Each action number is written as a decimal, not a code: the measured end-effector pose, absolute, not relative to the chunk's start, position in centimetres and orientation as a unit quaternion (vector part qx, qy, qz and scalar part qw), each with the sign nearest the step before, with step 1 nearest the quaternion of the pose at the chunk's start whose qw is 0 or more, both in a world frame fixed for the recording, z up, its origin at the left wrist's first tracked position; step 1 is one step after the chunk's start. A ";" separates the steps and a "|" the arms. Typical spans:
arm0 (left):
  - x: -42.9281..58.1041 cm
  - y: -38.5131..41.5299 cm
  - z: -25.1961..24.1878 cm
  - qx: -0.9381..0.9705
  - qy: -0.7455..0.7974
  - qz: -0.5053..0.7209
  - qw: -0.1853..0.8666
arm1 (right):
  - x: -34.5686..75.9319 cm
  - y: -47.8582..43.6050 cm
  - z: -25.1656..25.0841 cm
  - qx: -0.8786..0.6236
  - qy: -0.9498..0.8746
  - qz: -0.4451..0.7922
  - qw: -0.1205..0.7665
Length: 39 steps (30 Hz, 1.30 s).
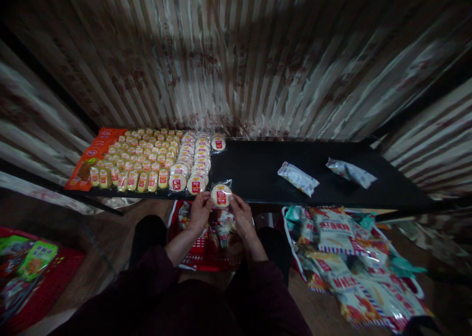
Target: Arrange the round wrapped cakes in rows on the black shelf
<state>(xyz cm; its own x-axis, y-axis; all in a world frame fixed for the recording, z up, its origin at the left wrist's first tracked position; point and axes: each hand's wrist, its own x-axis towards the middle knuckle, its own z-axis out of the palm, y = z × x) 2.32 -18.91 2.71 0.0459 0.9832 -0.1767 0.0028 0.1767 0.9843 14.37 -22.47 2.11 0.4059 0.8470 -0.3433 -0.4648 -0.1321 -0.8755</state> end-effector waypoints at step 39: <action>6.4 -13.3 5.7 0.578 0.570 0.376 0.446 | 18.0 -14.3 2.4 -0.604 -0.204 0.425 0.642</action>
